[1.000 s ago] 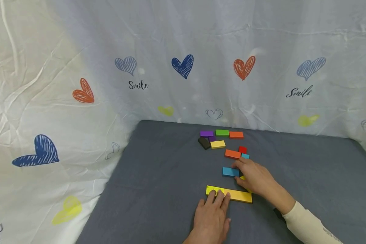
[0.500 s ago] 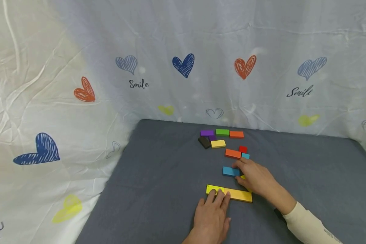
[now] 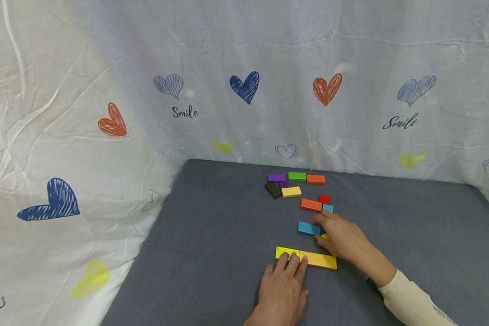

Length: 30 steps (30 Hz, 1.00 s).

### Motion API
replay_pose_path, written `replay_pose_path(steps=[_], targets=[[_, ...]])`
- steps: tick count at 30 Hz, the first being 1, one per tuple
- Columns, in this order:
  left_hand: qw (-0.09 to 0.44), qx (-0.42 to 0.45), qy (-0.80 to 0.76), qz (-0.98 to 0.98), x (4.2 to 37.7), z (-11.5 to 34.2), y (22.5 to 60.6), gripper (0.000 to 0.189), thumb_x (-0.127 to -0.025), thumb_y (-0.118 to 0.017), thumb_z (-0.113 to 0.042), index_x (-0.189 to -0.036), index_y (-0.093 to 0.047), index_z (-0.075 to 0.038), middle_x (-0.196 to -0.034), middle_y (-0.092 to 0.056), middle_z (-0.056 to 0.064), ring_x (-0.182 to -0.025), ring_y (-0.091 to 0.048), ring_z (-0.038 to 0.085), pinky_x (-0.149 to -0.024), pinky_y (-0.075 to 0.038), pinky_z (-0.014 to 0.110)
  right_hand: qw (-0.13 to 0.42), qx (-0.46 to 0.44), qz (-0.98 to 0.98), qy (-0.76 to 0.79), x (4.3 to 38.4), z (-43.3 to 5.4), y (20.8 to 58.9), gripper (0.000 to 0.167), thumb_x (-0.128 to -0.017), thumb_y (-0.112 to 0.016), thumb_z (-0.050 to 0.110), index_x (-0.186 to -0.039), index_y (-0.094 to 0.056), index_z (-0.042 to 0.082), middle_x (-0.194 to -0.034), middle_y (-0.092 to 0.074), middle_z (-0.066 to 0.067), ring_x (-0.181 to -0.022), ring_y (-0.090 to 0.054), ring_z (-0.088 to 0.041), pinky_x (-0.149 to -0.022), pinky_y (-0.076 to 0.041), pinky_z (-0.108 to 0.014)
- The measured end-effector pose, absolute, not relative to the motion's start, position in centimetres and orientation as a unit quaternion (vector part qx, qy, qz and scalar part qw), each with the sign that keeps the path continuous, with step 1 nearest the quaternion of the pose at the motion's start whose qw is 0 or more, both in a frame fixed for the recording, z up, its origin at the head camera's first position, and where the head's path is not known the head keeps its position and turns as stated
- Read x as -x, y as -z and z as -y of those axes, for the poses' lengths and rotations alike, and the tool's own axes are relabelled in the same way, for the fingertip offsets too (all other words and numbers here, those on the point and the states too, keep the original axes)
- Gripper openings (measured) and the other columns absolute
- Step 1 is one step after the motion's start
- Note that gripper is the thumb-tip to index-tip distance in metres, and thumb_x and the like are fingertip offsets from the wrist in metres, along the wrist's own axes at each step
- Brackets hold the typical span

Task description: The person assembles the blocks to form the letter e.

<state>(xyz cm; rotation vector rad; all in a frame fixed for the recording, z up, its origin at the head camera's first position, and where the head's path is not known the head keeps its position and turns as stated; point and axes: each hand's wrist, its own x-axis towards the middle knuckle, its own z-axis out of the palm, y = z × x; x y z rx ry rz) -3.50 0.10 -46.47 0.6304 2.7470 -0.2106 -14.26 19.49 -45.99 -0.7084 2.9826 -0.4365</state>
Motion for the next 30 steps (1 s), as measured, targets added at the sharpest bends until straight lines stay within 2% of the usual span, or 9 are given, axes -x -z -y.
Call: replay_pose_path(steps=[23,30], targets=[[0.139,-0.224,0.077,-0.962,3.28,-0.08,46.47,0.072,-0.101,-0.056,-0.069,-0.164,-0.031,-0.046,-0.157,-0.038,-0.02,-0.144,-0.036,0.009,-0.097,-0.051,0.034,0.012,0.229,-0.963,0.143,14.04,-19.63,45.98,0.038,-0.084,-0.091,0.018,-0.117,-0.074,0.006,-0.101,-0.064,-0.003,-0.081,-0.058,-0.014,-0.067,-0.058,-0.036],[0.141,-0.221,0.078,-0.962,3.3,-0.12,46.47,0.072,-0.101,-0.056,-0.069,-0.164,-0.03,-0.046,-0.157,-0.038,-0.02,-0.145,-0.035,0.008,-0.097,-0.051,0.033,0.019,0.226,-0.963,0.142,14.01,-19.74,45.51,0.041,-0.086,-0.09,0.026,-0.118,-0.075,0.007,-0.102,-0.066,-0.002,-0.082,-0.061,-0.014,-0.068,-0.059,-0.038]])
